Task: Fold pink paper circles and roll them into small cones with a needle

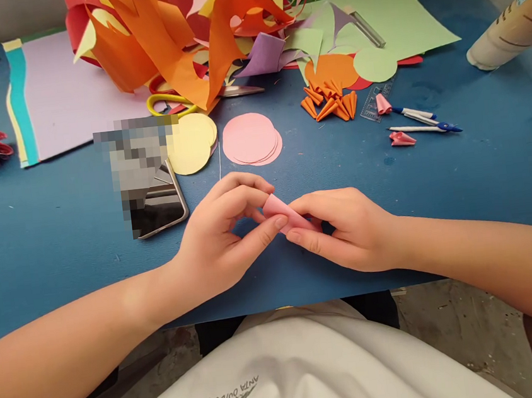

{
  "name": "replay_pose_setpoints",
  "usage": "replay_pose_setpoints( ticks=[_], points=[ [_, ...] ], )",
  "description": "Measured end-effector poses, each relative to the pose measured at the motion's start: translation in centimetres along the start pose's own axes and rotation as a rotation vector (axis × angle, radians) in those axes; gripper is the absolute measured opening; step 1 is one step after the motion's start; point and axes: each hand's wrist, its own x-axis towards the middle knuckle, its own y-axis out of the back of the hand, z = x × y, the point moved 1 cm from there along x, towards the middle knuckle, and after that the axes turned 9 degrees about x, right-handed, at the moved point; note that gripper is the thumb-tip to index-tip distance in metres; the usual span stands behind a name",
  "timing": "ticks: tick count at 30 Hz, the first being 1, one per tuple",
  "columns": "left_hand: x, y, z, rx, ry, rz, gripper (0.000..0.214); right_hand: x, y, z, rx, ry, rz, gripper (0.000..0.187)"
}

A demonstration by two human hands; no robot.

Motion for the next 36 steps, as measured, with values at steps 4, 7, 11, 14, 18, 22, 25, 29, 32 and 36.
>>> replay_pose_setpoints(
  ticks=[4,7,11,14,18,22,25,29,32,36],
  points=[
    [-0.12,-0.22,0.38,-0.163,0.117,-0.038,0.008,0.06,0.04,0.06,0.027,-0.037,-0.007,0.022],
    [-0.13,-0.31,0.71,-0.202,0.178,-0.005,0.016,0.15,0.2,0.18,0.116,-0.091,0.005,0.023],
    [-0.2,-0.41,0.87,-0.249,0.215,0.01,0.028,0.28,0.51,0.47,0.284,-0.189,0.046,0.02],
    [-0.33,-0.45,0.75,-0.241,0.242,0.006,0.026,0.31,0.58,0.66,0.394,-0.267,0.057,0.015],
    [-0.32,-0.41,0.47,-0.22,0.243,-0.002,0.024,0.29,0.53,0.67,0.501,-0.353,0.069,0.015],
    [-0.16,-0.43,0.41,-0.246,0.262,-0.031,0.02,0.31,0.52,0.54,0.548,-0.405,0.082,0.02],
    [-0.06,-0.49,0.58,-0.208,0.299,-0.029,0.013,0.32,0.5,0.57,0.586,-0.464,0.078,0.023],
    [0.06,-0.61,0.72,-0.185,0.327,-0.028,0.013,0.31,0.46,0.73,0.626,-0.51,0.069,0.027],
    [0.12,-0.66,0.72,-0.212,0.324,-0.021,0.013,0.34,0.44,0.81,0.679,-0.522,0.068,0.026],
    [0.08,-0.66,0.79,-0.227,0.361,-0.016,0.018,0.36,0.44,0.8,0.707,-0.495,0.07,0.023]
  ],
)
